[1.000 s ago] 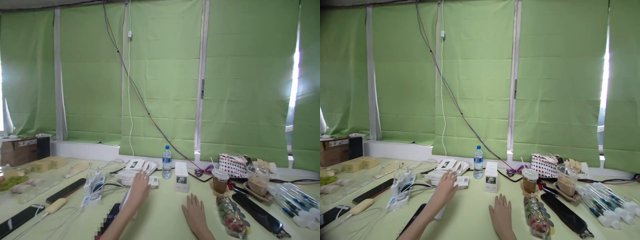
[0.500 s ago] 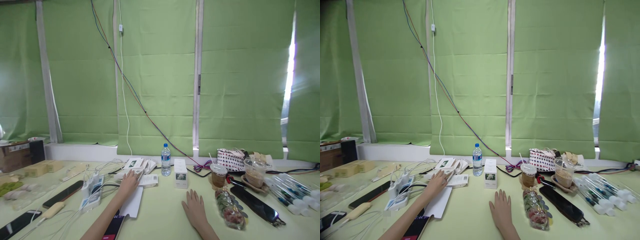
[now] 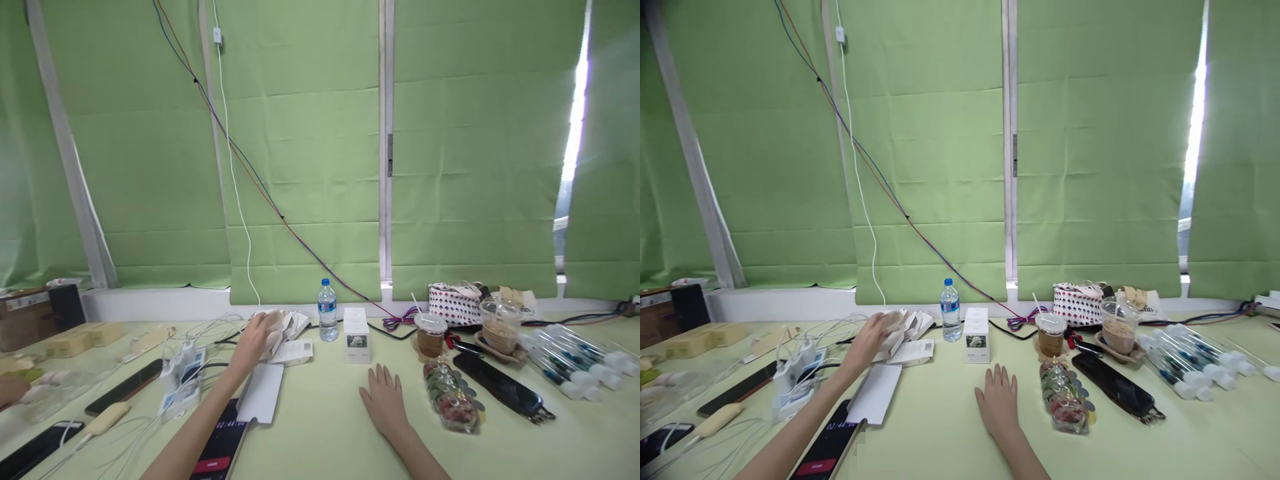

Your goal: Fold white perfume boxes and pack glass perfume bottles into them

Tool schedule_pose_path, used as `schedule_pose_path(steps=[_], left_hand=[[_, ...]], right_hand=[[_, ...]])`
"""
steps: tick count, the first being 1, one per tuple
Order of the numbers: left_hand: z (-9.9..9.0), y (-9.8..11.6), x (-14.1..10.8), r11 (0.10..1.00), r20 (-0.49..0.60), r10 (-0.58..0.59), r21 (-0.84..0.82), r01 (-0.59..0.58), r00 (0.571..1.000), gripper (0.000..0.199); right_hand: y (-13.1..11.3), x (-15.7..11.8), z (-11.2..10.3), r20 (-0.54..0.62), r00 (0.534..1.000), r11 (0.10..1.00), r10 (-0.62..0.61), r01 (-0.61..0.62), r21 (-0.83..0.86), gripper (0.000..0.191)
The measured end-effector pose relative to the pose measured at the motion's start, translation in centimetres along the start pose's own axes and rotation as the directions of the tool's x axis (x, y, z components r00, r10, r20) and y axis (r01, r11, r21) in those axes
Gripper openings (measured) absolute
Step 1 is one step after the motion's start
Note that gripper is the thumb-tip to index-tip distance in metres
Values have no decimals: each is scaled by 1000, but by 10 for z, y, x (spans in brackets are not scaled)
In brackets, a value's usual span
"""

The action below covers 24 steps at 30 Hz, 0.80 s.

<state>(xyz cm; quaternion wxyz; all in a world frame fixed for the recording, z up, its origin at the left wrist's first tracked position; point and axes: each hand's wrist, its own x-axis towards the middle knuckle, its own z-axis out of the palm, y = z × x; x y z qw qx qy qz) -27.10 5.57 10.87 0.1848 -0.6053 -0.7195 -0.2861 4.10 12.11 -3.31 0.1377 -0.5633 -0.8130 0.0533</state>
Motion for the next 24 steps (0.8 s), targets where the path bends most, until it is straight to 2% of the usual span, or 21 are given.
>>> schedule_pose_path(steps=[2,4,5,7,9,11,13,14,16,17,18,20,22,24], left_hand=[[-19,15,3,998,-131,-22,-59,15,991,37],[-35,38,1,988,-256,-68,-149,31,964,43],[-41,50,-1,931,-315,-142,-365,18,938,43],[-47,74,-8,712,-233,-260,-702,23,937,44],[-45,92,-15,471,-31,-293,-875,115,956,48],[-38,101,-23,361,76,-282,-915,179,956,47],[-30,102,-29,341,122,-270,-916,213,955,43],[-25,99,-33,371,151,-247,-898,238,957,40],[-14,93,-41,494,236,-179,-818,295,955,35],[-8,89,-45,630,294,-133,-712,309,947,33],[-2,85,-50,714,323,-122,-628,308,939,34],[11,81,-62,823,305,-132,-497,276,943,38],[25,80,-76,888,308,-119,-391,240,944,33],[36,85,-91,915,361,-84,-342,216,929,21]], right_hand=[[0,1,0,0,1000,1000,2,-2,7,54],[0,1,1,0,1000,1000,1,-1,16,53],[0,1,1,-1,1000,1000,1,-1,19,53],[0,1,2,0,1000,1000,0,0,23,53],[1,0,1,1,1000,1000,-3,3,24,54],[2,0,0,6,1000,1000,-8,8,23,53],[2,0,0,9,1000,1000,-11,11,21,53],[2,0,-1,11,1000,1000,-10,10,21,53],[1,1,-1,12,1000,1000,-8,8,20,53],[1,1,-1,12,1000,1000,-8,8,19,53],[1,1,-1,12,1000,1000,-8,8,19,53],[0,0,-1,11,1000,1000,-10,10,17,53],[0,0,-2,10,1000,1000,-13,12,15,53],[0,-1,-2,10,1000,1000,-15,15,11,53]])
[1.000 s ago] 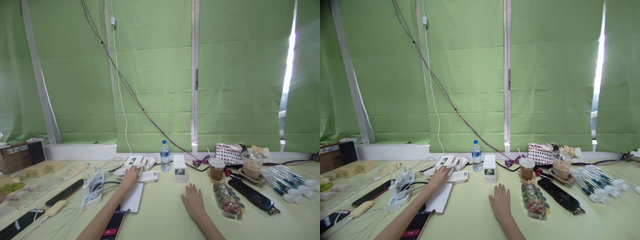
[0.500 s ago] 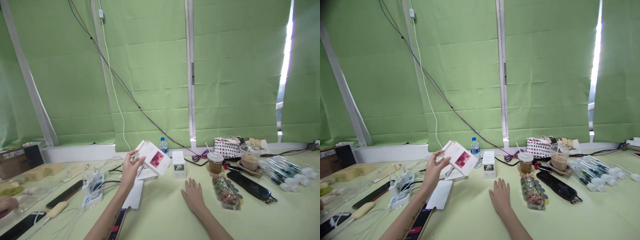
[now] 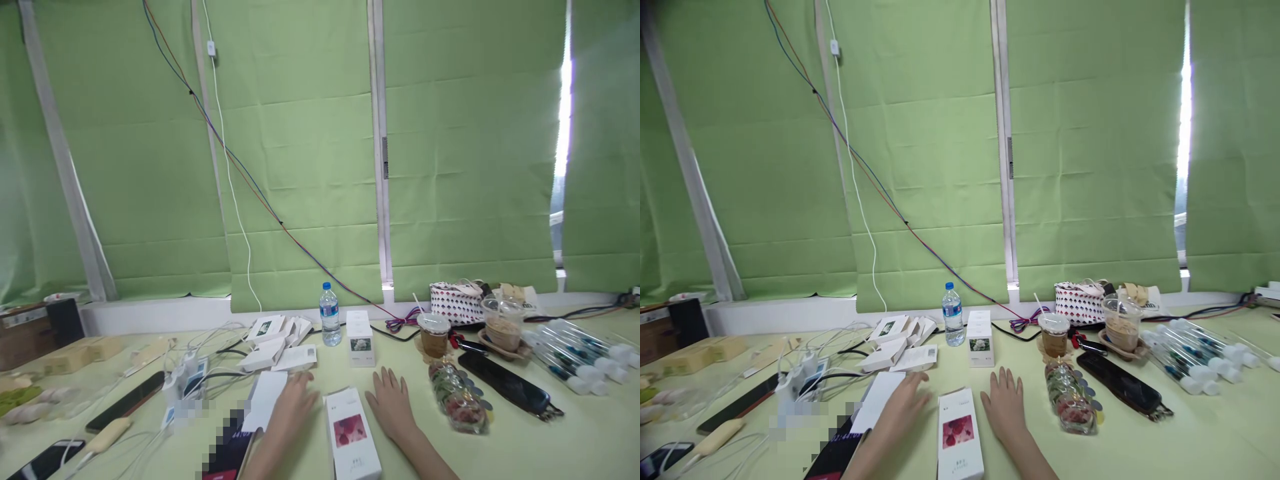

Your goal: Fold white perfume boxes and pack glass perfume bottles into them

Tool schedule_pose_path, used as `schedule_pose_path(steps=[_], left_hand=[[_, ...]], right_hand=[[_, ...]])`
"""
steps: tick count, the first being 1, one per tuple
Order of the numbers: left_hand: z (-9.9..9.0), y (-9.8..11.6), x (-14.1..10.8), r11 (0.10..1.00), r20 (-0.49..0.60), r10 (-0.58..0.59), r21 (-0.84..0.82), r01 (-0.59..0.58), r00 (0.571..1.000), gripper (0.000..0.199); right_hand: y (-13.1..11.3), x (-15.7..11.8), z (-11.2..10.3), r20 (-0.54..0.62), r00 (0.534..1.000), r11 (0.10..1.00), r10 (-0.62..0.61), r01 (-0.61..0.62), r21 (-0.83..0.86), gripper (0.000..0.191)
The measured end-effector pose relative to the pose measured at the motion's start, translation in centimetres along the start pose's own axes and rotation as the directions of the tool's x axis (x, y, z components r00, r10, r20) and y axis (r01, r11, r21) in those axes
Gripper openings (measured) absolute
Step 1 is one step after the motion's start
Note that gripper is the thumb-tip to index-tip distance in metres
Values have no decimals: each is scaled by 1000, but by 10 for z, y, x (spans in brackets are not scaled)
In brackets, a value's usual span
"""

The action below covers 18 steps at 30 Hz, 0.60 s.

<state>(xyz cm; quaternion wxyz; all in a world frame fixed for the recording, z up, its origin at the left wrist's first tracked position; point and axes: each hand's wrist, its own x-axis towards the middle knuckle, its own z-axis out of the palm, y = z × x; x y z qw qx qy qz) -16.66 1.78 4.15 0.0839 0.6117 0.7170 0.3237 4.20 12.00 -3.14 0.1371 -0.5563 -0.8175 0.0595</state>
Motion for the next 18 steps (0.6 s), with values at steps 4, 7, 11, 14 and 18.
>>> schedule_pose_path(steps=[4,7,11,14,18], left_hand=[[26,10,-24,996,125,59,63,-67,990,21],[34,22,-37,995,138,74,60,-83,988,36],[38,29,-44,998,146,-42,46,35,988,31],[40,25,-43,997,155,-64,44,57,986,26],[41,15,-38,1000,140,-5,-1,5,990,25]], right_hand=[[1,0,1,7,1000,1000,-7,7,-15,53],[2,-1,1,13,1000,1000,-15,15,-25,54],[2,-2,0,14,1000,999,-23,23,-29,54],[2,-3,-1,16,1000,999,-24,24,-35,52],[3,-4,0,7,1000,999,-27,27,-42,50]])
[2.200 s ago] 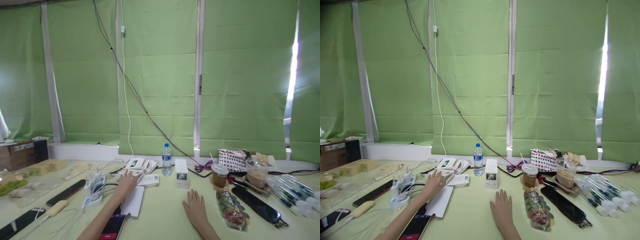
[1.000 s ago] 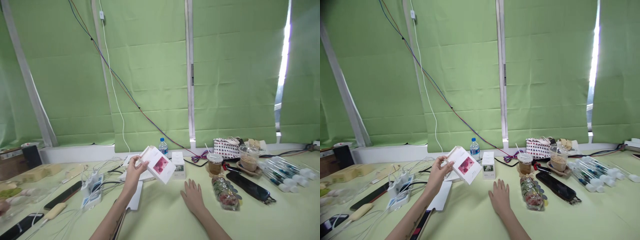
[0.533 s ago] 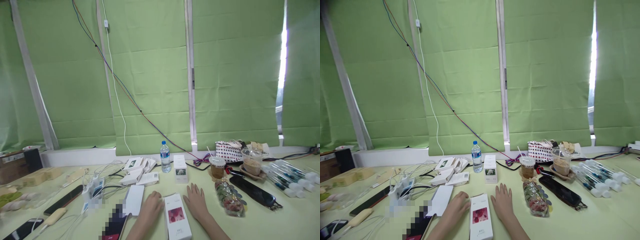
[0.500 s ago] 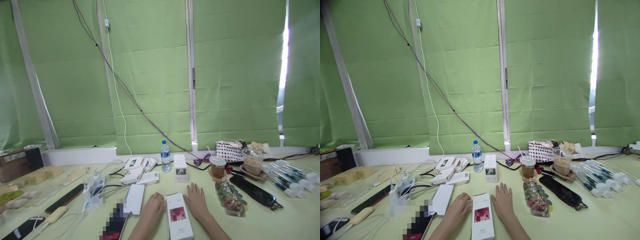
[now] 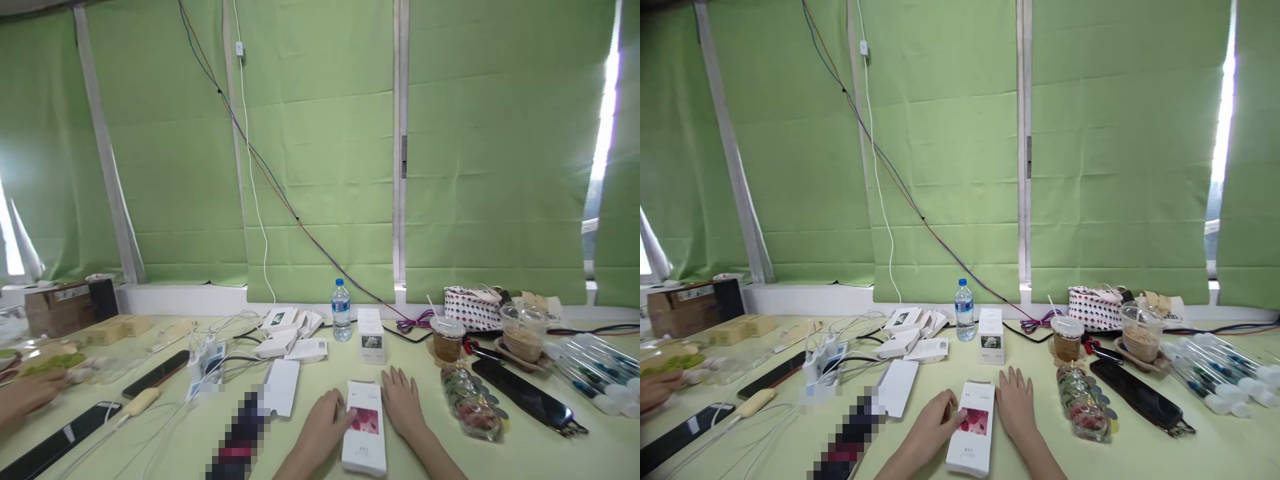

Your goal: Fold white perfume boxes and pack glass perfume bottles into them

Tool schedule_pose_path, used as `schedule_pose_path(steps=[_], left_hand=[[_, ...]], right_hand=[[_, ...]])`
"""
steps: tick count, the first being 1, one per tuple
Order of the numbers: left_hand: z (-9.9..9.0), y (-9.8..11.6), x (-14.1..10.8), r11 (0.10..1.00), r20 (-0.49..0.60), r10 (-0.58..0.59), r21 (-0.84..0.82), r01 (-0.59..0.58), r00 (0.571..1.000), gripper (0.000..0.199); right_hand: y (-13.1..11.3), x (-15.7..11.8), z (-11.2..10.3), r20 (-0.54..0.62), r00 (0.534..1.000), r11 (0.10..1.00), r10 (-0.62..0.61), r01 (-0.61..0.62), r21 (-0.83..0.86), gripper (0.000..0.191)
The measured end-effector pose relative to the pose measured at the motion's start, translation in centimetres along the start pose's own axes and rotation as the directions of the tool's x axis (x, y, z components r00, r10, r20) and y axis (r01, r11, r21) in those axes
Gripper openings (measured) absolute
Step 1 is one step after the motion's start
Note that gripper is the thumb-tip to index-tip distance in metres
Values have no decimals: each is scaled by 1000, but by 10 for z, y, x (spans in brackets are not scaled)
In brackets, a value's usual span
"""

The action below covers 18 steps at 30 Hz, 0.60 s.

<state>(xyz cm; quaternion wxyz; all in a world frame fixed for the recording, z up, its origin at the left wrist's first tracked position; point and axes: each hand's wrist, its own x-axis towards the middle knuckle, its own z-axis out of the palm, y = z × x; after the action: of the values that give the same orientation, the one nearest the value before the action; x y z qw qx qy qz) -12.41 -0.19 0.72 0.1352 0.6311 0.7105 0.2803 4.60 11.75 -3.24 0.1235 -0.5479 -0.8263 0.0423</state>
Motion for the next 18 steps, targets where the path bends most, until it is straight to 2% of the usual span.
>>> schedule_pose_path(steps=[4,7,9,12,15,18], left_hand=[[-1,-7,5,1000,-38,15,7,-14,999,21],[-12,-9,9,998,-104,29,57,-23,994,23],[-29,-11,15,991,-170,44,128,-22,985,25],[-66,-21,33,960,-246,57,279,15,968,20],[-102,-38,61,902,-298,8,414,122,954,24],[-122,-57,87,842,-289,-69,497,211,955,28]], right_hand=[[1,1,2,-3,1000,1000,-2,2,-4,49],[1,2,4,-5,1000,1000,-3,3,-2,48],[0,2,5,-10,1000,1000,-7,7,0,48],[0,3,5,-16,1000,1000,-10,10,4,48],[0,4,5,-21,1000,1000,-10,10,10,48],[-1,4,3,-26,1000,1000,-14,14,21,47]])
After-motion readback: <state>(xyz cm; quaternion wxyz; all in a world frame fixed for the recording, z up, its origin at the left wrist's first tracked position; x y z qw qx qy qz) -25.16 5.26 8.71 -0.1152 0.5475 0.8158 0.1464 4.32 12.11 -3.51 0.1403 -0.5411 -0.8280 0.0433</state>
